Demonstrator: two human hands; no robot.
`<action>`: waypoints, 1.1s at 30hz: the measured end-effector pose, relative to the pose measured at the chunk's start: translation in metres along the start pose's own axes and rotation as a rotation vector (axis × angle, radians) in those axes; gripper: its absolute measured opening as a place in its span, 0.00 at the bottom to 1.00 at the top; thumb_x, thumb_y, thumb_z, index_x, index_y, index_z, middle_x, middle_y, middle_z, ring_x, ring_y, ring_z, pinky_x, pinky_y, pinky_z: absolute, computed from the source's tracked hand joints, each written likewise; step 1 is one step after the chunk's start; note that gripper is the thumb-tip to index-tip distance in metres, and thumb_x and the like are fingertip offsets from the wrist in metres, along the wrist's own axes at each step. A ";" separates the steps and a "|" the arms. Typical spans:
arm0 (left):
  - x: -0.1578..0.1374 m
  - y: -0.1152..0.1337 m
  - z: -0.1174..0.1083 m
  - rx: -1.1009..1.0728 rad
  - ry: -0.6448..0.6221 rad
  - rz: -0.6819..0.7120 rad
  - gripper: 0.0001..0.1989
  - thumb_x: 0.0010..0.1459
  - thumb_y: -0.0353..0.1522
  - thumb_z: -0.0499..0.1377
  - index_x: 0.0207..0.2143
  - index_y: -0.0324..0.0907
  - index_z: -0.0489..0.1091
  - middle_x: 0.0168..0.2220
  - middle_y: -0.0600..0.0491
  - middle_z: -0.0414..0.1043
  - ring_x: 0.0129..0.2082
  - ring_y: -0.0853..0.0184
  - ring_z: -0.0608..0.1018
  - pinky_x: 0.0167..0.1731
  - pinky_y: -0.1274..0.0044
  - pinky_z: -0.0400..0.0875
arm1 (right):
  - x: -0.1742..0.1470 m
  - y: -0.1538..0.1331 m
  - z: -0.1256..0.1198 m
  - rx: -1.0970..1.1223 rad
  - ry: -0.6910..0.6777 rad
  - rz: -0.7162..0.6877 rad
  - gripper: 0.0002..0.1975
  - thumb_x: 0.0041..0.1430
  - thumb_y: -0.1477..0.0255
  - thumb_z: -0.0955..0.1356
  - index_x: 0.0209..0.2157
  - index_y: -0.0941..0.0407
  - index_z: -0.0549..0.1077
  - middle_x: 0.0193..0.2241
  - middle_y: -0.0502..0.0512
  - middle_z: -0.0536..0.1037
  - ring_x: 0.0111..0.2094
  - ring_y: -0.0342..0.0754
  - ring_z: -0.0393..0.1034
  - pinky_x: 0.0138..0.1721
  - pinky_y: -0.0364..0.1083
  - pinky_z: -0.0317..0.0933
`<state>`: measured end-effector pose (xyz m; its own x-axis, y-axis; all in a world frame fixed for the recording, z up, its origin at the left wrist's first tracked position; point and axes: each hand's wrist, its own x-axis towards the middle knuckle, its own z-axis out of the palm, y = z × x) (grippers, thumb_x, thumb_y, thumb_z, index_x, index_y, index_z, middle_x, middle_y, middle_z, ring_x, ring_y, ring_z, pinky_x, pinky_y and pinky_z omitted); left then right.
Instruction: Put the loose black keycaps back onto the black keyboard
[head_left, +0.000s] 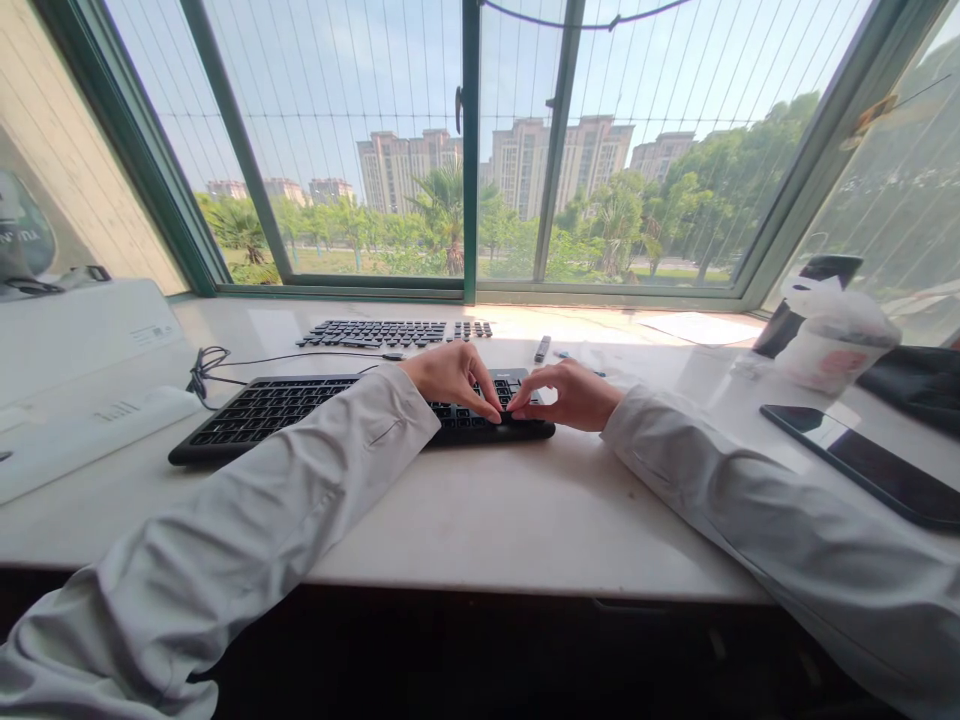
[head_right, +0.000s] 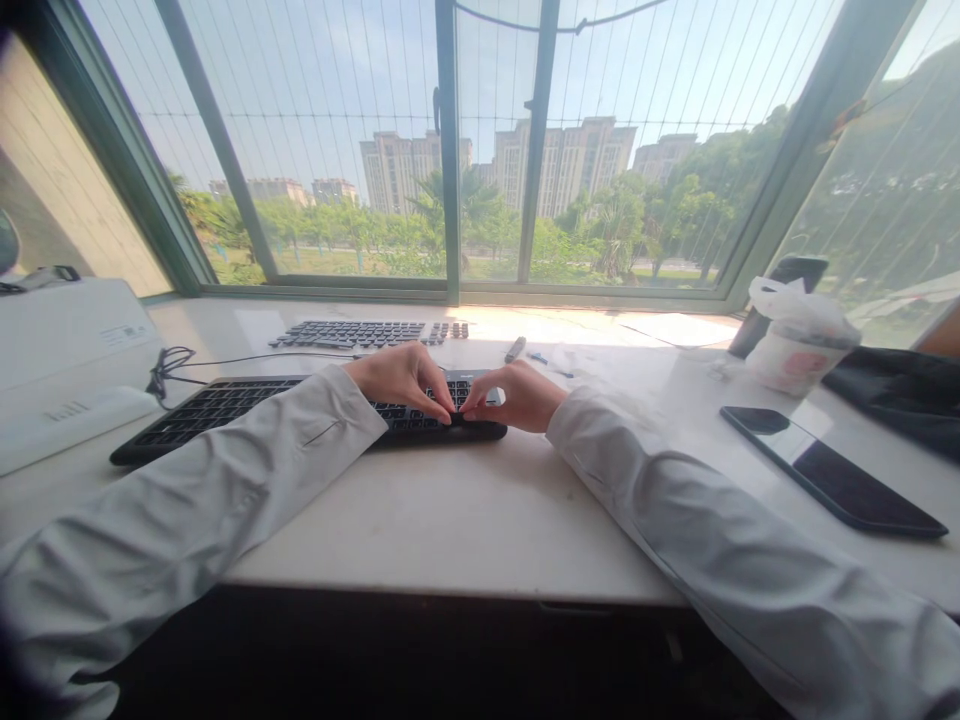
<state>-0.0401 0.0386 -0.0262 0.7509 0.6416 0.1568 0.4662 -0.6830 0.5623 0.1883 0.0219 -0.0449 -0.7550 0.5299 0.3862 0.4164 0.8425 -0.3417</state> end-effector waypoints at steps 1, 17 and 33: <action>0.000 -0.001 0.000 -0.006 -0.009 0.008 0.17 0.37 0.41 0.69 0.31 0.41 0.80 0.26 0.52 0.78 0.26 0.70 0.76 0.26 0.83 0.65 | 0.000 -0.001 0.000 -0.010 -0.001 0.003 0.08 0.53 0.64 0.70 0.32 0.51 0.79 0.30 0.49 0.80 0.31 0.43 0.73 0.37 0.44 0.63; -0.004 0.008 -0.007 0.094 -0.059 -0.057 0.13 0.45 0.38 0.65 0.34 0.43 0.80 0.20 0.56 0.75 0.19 0.75 0.69 0.23 0.82 0.60 | 0.000 -0.001 -0.002 -0.031 -0.026 -0.006 0.10 0.57 0.67 0.67 0.39 0.49 0.78 0.32 0.49 0.81 0.31 0.43 0.73 0.36 0.43 0.63; -0.002 0.002 -0.007 0.053 -0.113 -0.024 0.17 0.43 0.42 0.66 0.34 0.42 0.80 0.26 0.52 0.78 0.24 0.73 0.72 0.25 0.82 0.62 | -0.001 -0.003 -0.004 -0.062 -0.055 0.018 0.10 0.55 0.63 0.69 0.37 0.48 0.80 0.29 0.50 0.79 0.28 0.41 0.71 0.36 0.42 0.62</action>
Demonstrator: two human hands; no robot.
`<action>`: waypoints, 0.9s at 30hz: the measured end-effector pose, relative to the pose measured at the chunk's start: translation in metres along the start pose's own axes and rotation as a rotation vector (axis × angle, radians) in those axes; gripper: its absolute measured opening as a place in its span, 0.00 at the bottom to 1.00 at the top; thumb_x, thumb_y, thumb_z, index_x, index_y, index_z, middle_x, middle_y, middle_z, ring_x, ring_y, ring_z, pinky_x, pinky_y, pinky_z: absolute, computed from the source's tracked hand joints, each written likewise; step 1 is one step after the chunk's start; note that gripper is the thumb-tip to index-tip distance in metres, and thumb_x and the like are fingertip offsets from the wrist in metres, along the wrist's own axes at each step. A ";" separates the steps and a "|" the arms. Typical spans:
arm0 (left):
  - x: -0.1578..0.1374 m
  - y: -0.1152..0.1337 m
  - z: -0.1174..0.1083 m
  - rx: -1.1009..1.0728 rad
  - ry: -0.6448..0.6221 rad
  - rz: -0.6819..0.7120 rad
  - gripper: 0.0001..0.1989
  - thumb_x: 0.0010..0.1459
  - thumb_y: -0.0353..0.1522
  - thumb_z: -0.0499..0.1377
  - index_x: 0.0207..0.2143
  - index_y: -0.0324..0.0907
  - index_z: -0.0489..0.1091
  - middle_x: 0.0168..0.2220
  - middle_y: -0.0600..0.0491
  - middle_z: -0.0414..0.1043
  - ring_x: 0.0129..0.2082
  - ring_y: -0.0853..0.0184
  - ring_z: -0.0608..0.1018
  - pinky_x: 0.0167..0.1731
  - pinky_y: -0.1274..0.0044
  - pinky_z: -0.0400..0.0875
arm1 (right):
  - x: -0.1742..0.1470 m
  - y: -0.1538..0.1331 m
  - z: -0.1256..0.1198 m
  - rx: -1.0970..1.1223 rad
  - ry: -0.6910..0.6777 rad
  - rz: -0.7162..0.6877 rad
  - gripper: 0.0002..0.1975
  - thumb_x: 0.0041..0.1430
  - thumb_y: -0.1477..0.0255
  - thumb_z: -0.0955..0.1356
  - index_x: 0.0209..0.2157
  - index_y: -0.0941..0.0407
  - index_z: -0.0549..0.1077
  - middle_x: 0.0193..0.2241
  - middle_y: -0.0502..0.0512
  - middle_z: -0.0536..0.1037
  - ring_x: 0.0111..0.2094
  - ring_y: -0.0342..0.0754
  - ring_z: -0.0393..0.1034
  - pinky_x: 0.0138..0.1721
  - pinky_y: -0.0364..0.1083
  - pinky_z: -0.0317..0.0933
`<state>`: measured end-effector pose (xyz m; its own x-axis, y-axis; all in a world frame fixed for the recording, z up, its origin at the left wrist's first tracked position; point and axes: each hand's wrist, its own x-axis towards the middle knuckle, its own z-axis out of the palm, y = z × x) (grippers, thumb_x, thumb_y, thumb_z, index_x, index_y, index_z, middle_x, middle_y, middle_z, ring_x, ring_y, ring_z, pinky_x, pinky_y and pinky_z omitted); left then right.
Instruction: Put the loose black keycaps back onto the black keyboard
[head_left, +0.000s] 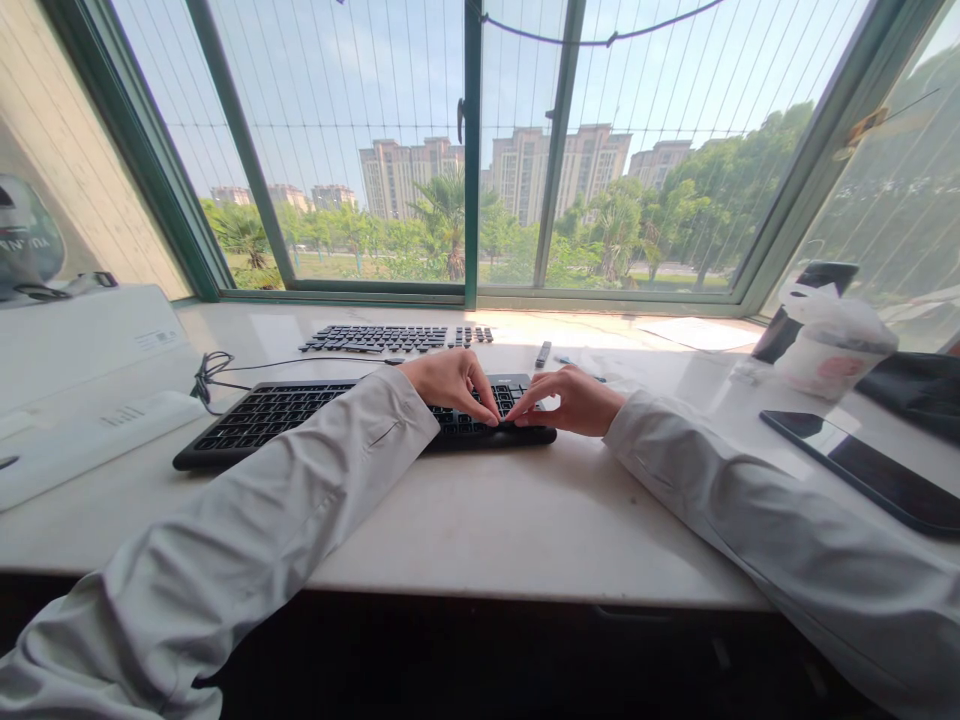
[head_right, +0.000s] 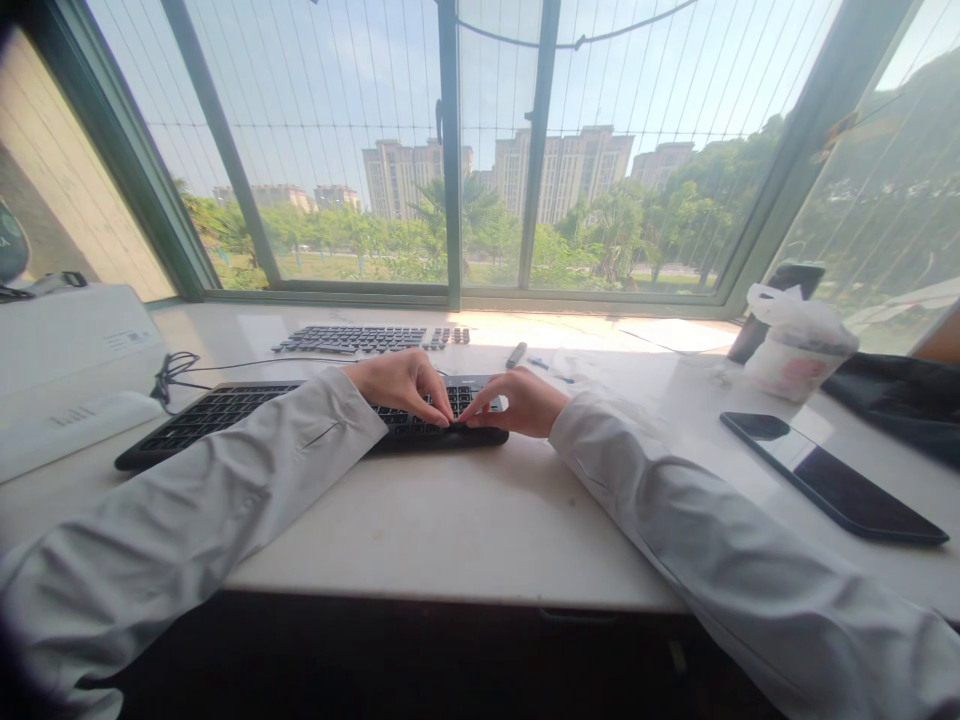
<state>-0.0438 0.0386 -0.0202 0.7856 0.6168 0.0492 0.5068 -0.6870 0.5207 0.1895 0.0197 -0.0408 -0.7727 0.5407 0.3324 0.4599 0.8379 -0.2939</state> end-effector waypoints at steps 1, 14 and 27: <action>0.000 -0.001 0.000 -0.013 -0.004 0.012 0.17 0.43 0.42 0.66 0.34 0.42 0.80 0.27 0.52 0.78 0.25 0.72 0.73 0.26 0.82 0.63 | 0.000 -0.001 0.000 -0.006 -0.004 0.002 0.10 0.55 0.63 0.69 0.37 0.48 0.80 0.29 0.50 0.79 0.29 0.41 0.71 0.36 0.42 0.62; -0.003 0.006 -0.004 0.019 0.077 0.001 0.13 0.47 0.38 0.65 0.33 0.41 0.80 0.24 0.54 0.77 0.23 0.74 0.72 0.27 0.82 0.63 | 0.001 0.008 0.006 0.066 0.084 0.028 0.11 0.58 0.67 0.65 0.39 0.51 0.79 0.31 0.50 0.81 0.30 0.42 0.71 0.33 0.41 0.61; -0.001 0.002 -0.004 0.008 0.069 -0.022 0.14 0.48 0.40 0.64 0.33 0.42 0.80 0.28 0.53 0.79 0.28 0.71 0.75 0.28 0.81 0.64 | 0.002 0.013 0.010 0.170 0.072 0.044 0.14 0.58 0.67 0.65 0.42 0.53 0.78 0.29 0.51 0.80 0.29 0.42 0.71 0.31 0.40 0.61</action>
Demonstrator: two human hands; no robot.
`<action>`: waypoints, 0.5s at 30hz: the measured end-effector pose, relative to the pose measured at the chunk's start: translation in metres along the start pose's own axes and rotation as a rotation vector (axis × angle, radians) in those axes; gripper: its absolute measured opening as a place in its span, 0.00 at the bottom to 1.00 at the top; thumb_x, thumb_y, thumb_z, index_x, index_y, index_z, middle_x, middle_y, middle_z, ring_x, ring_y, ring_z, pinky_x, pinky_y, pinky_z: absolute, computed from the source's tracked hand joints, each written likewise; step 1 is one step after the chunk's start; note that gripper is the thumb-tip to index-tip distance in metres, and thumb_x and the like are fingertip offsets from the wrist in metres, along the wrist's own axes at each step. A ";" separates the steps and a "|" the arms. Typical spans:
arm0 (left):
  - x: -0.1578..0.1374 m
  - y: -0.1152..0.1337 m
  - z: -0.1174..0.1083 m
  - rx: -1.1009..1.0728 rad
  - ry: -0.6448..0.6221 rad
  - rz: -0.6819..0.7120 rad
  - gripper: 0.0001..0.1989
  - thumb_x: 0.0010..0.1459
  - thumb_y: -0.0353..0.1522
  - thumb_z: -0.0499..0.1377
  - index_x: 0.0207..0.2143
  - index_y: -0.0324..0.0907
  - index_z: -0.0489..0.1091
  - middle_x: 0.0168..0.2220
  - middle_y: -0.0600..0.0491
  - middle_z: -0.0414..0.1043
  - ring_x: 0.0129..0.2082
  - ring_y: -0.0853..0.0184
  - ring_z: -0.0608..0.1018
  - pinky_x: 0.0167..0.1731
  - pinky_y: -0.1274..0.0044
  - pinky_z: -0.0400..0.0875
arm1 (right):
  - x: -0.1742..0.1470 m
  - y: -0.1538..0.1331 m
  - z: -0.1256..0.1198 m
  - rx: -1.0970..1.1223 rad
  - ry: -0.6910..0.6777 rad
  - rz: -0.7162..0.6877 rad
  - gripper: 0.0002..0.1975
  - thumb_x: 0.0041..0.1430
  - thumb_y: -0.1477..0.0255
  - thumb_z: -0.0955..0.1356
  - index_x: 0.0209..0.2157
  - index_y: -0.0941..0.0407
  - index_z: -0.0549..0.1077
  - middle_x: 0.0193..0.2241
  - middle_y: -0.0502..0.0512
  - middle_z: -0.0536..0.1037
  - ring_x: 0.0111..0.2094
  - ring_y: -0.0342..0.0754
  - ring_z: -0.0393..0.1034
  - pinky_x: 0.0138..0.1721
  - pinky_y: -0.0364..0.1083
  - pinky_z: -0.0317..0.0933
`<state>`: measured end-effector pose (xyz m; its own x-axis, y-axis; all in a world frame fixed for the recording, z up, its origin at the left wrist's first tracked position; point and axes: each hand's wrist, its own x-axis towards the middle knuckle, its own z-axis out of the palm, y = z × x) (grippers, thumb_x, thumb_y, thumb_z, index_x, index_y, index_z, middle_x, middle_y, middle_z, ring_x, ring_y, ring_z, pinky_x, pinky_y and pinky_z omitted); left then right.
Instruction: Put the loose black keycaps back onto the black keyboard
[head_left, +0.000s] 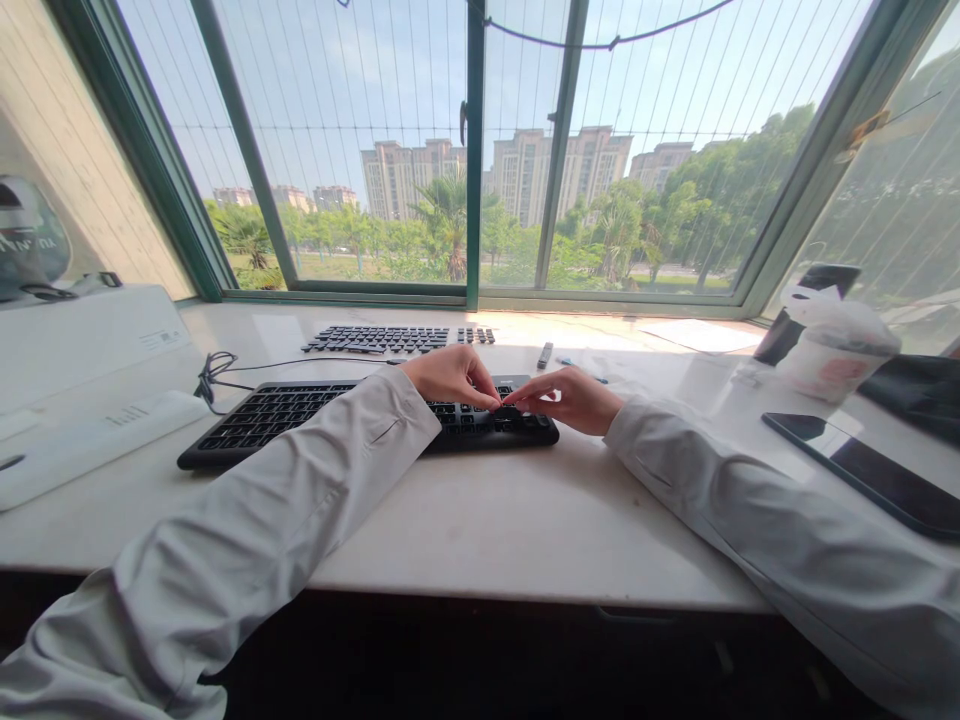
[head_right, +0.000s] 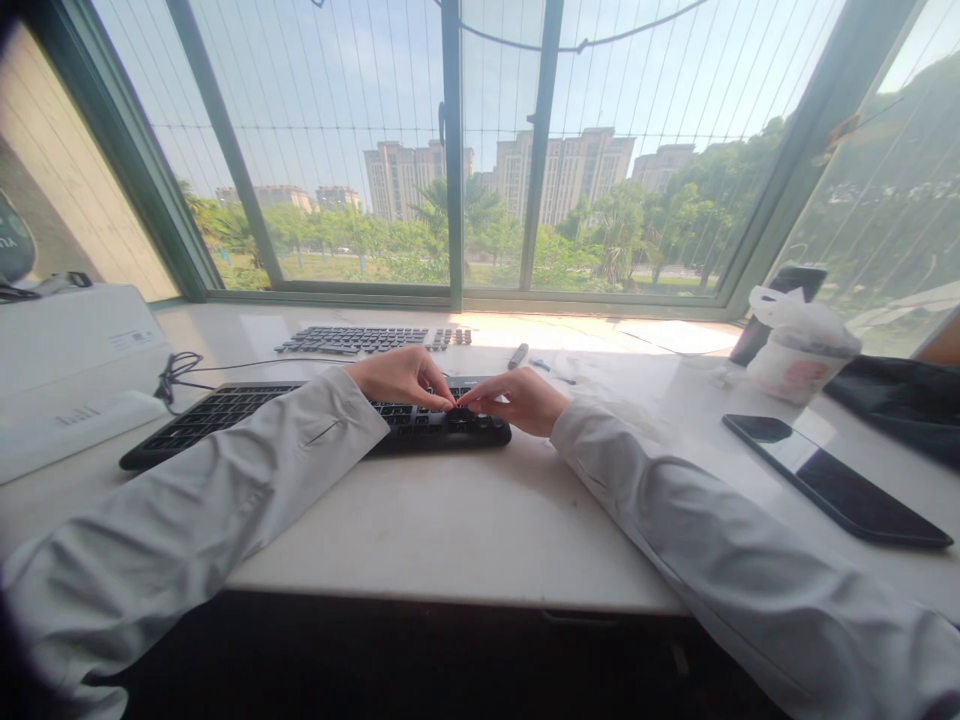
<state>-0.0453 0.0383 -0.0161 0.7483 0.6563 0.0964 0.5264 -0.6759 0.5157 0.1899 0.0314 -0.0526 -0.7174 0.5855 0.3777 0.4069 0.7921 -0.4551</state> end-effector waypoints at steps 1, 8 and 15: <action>0.000 0.000 0.000 0.002 0.003 0.004 0.14 0.48 0.40 0.64 0.33 0.42 0.80 0.27 0.53 0.78 0.27 0.72 0.74 0.28 0.81 0.64 | 0.000 0.000 0.000 -0.009 0.006 -0.001 0.13 0.57 0.67 0.65 0.42 0.53 0.78 0.30 0.51 0.80 0.29 0.42 0.71 0.31 0.40 0.61; -0.001 0.001 0.001 -0.009 -0.004 0.023 0.15 0.46 0.41 0.65 0.33 0.40 0.80 0.22 0.54 0.76 0.21 0.75 0.70 0.23 0.82 0.60 | -0.002 -0.007 -0.003 -0.098 0.026 -0.099 0.11 0.56 0.64 0.68 0.39 0.51 0.79 0.30 0.50 0.81 0.29 0.41 0.71 0.34 0.40 0.62; -0.001 0.000 0.002 -0.031 0.012 0.034 0.14 0.48 0.40 0.64 0.33 0.40 0.80 0.22 0.54 0.76 0.20 0.76 0.68 0.21 0.83 0.59 | -0.003 -0.007 -0.003 -0.119 0.052 -0.043 0.11 0.56 0.65 0.69 0.40 0.50 0.79 0.31 0.51 0.80 0.31 0.42 0.72 0.36 0.42 0.63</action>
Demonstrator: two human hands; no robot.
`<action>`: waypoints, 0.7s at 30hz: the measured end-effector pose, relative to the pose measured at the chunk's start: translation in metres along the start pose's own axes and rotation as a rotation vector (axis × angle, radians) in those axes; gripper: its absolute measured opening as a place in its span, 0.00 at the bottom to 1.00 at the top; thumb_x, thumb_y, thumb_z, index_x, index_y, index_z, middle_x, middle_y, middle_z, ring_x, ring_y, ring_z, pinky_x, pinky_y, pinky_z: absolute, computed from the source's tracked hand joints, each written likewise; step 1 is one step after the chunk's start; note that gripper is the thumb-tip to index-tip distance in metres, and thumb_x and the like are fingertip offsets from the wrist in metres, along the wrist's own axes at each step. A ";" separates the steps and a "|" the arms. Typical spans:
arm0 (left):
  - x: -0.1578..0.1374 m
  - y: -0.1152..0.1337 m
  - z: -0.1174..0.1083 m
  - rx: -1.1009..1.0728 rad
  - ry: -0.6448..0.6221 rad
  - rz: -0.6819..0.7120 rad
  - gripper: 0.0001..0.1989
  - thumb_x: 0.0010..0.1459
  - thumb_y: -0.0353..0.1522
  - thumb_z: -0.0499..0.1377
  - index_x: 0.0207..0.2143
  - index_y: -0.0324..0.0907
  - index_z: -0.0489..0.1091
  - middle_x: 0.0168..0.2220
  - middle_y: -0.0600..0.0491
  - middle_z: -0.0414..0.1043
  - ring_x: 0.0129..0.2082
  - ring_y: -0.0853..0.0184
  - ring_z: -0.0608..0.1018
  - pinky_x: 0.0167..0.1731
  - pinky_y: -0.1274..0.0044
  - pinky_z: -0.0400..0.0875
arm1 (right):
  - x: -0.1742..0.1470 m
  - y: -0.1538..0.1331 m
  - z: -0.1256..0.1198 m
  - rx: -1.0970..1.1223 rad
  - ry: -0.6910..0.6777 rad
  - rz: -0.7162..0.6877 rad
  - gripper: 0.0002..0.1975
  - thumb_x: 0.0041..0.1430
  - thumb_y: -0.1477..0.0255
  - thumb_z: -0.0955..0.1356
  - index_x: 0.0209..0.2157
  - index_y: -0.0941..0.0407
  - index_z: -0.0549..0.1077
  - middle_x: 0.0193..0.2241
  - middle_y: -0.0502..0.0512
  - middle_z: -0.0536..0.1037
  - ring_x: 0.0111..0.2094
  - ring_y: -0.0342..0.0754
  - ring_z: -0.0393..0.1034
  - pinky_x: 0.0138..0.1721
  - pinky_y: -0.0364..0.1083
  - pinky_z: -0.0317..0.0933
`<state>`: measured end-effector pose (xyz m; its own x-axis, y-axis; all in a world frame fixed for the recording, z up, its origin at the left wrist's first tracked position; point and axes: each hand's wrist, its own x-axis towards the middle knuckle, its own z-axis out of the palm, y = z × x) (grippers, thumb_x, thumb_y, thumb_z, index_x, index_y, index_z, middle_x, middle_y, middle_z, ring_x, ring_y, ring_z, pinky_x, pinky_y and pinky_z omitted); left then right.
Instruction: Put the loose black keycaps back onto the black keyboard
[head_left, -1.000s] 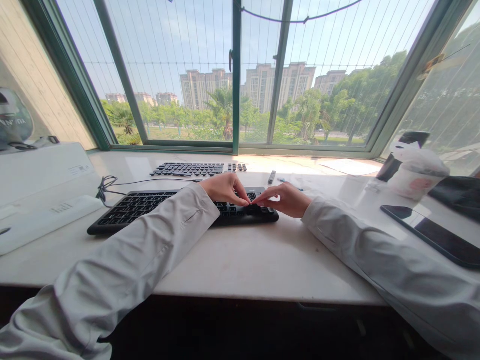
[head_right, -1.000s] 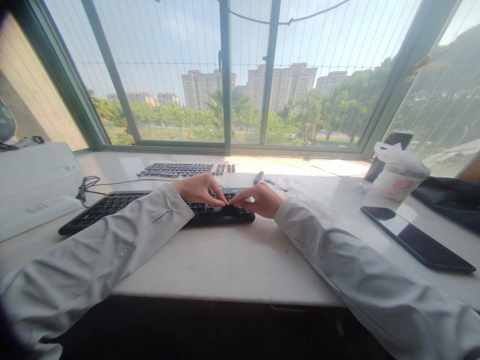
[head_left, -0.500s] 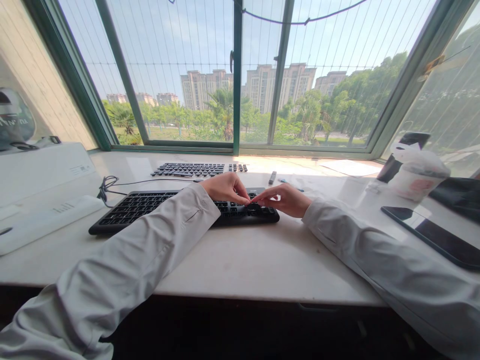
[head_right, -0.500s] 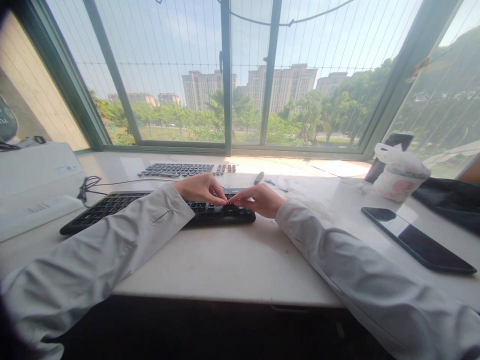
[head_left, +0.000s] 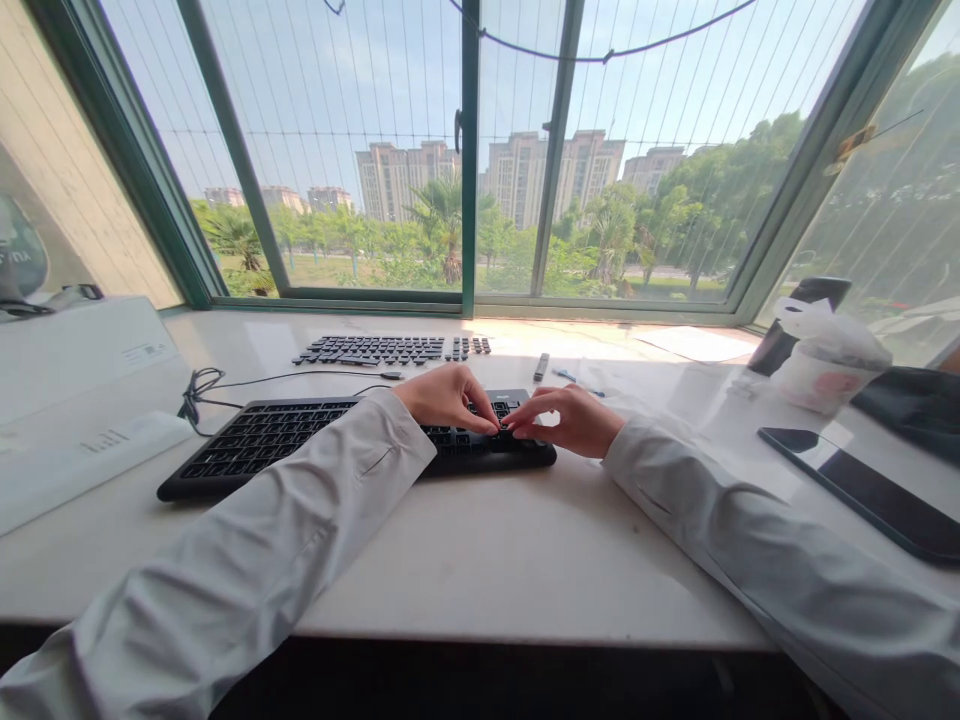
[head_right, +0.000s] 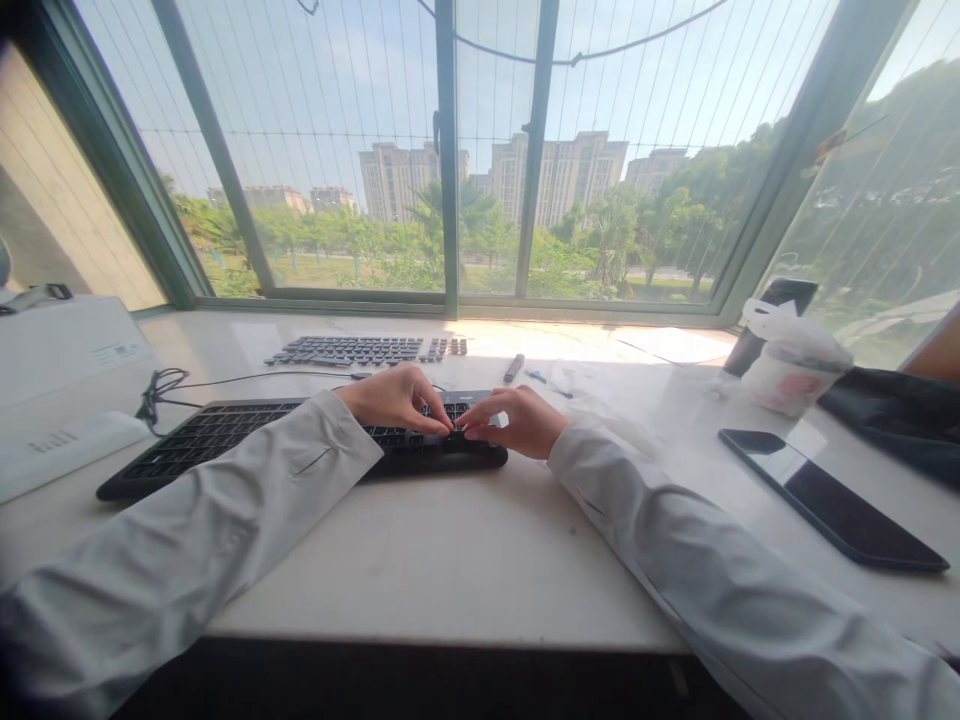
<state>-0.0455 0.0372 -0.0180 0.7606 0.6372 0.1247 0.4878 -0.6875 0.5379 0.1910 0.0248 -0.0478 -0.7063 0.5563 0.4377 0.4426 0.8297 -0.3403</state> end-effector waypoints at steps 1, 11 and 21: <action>0.000 -0.001 0.000 0.006 0.016 0.006 0.14 0.48 0.40 0.64 0.33 0.40 0.80 0.22 0.54 0.76 0.20 0.76 0.68 0.20 0.83 0.58 | 0.000 0.001 0.000 -0.013 0.002 0.009 0.10 0.56 0.65 0.68 0.40 0.49 0.79 0.31 0.51 0.80 0.31 0.42 0.72 0.36 0.42 0.63; 0.001 0.007 -0.003 0.135 0.285 -0.068 0.18 0.52 0.46 0.60 0.35 0.43 0.79 0.28 0.53 0.77 0.26 0.71 0.73 0.29 0.81 0.63 | 0.001 -0.005 -0.004 -0.172 0.248 0.147 0.09 0.58 0.66 0.67 0.39 0.48 0.79 0.29 0.51 0.79 0.30 0.44 0.72 0.36 0.43 0.62; -0.006 -0.013 -0.009 0.432 -0.103 -0.328 0.52 0.32 0.58 0.63 0.60 0.50 0.59 0.55 0.49 0.67 0.51 0.55 0.71 0.47 0.73 0.63 | 0.001 0.009 0.001 -0.186 0.445 0.319 0.11 0.57 0.62 0.67 0.36 0.50 0.79 0.30 0.50 0.81 0.30 0.47 0.75 0.36 0.46 0.66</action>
<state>-0.0603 0.0448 -0.0181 0.5668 0.8194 -0.0855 0.8210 -0.5533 0.1408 0.1938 0.0325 -0.0510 -0.2397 0.7132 0.6587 0.7138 0.5894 -0.3783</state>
